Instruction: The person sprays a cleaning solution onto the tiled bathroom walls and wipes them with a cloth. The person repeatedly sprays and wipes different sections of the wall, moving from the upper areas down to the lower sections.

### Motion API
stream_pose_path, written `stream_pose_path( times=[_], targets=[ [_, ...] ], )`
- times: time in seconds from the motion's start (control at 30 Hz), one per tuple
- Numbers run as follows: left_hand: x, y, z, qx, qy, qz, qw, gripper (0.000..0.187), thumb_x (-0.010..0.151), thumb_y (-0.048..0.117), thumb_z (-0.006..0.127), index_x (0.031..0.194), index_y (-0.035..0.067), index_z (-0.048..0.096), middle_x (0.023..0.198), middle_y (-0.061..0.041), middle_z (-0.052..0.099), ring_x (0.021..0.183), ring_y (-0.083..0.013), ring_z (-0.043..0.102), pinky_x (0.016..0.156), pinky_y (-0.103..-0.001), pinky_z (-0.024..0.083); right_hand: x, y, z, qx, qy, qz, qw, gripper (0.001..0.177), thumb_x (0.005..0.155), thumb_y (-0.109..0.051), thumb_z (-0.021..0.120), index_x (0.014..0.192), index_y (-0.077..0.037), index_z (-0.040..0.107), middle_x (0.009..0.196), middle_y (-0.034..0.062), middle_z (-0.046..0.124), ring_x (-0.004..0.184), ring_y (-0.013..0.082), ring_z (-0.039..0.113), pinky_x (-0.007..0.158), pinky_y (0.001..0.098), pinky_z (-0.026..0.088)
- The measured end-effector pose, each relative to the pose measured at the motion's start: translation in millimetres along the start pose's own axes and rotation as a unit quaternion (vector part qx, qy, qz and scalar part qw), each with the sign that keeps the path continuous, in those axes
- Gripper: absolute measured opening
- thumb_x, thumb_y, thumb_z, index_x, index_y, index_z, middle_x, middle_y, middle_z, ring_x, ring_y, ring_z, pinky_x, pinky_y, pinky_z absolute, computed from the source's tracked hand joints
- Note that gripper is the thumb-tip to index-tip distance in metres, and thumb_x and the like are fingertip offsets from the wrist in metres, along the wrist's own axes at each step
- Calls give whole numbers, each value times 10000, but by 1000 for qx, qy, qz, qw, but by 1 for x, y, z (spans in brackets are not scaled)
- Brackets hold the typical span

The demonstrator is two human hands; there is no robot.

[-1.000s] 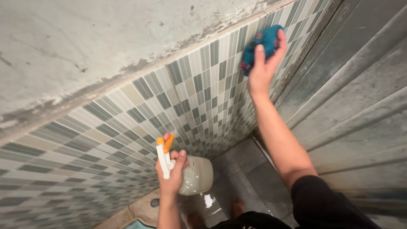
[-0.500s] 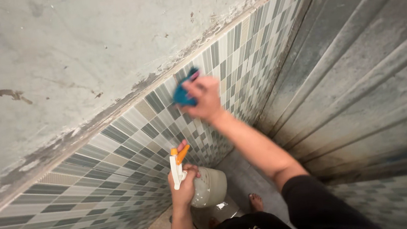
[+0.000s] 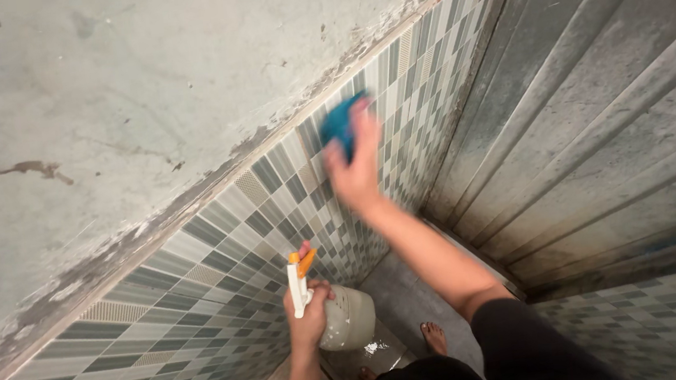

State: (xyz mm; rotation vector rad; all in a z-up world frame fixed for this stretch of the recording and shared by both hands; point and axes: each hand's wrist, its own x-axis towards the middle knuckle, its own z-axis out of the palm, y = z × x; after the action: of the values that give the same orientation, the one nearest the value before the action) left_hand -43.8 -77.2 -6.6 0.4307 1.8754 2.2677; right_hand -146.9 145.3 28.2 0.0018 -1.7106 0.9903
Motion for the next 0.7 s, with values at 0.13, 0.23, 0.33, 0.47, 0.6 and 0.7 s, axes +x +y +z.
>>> stream_pose_path(
  times=[0.13, 0.23, 0.33, 0.47, 0.6, 0.7],
  targets=[
    [3, -15, 4, 5, -25, -34, 999, 749, 747, -134, 537, 1481, -9, 465, 1543, -122, 520, 638, -106, 594, 634, -289, 552, -29, 2, 8, -88, -90, -221, 967, 638, 849, -169, 735, 1434, -236, 489, 1394, 165, 442, 1293, 370, 464, 1125, 504, 390],
    [2, -15, 3, -20, -31, -28, 999, 751, 725, -132, 514, 1465, -15, 465, 1554, -118, 510, 618, -107, 578, 625, -286, 547, 12, 32, 8, -109, 13, -273, 956, 525, 939, -314, 623, 1426, -194, 468, 1423, 160, 432, 1330, 413, 433, 1131, 527, 344],
    [-9, -12, -2, -38, -24, -16, 999, 719, 741, -127, 523, 1452, -35, 470, 1554, -131, 509, 609, -111, 577, 622, -283, 540, 65, 60, 0, -81, 105, -192, 972, 495, 1085, -370, 436, 1513, -129, 377, 1583, 144, 390, 1510, 412, 364, 1292, 524, 289],
    [-18, -8, -6, -50, -6, 0, 999, 707, 757, -116, 515, 1458, -43, 456, 1546, -139, 513, 607, -108, 583, 625, -276, 537, 117, 76, -33, -110, 193, -19, 975, 527, 1119, -181, 436, 1602, -23, 299, 1638, 172, 392, 1507, 348, 405, 1299, 493, 256],
    [-18, -6, -5, -31, 29, -2, 999, 707, 759, -116, 536, 1459, -46, 462, 1536, -133, 525, 608, -98, 573, 622, -270, 533, 123, 67, -35, 70, 204, 20, 976, 524, 1083, -16, 440, 1593, -14, 316, 1634, 172, 378, 1525, 319, 387, 1297, 483, 283],
    [-16, -6, -4, -25, 61, -13, 998, 738, 731, -124, 523, 1462, -41, 457, 1525, -129, 530, 614, -93, 572, 611, -271, 535, 66, 40, -13, 38, 152, 51, 986, 573, 1018, 8, 474, 1568, -16, 316, 1539, 157, 409, 1465, 314, 396, 1268, 477, 288]
  ],
)
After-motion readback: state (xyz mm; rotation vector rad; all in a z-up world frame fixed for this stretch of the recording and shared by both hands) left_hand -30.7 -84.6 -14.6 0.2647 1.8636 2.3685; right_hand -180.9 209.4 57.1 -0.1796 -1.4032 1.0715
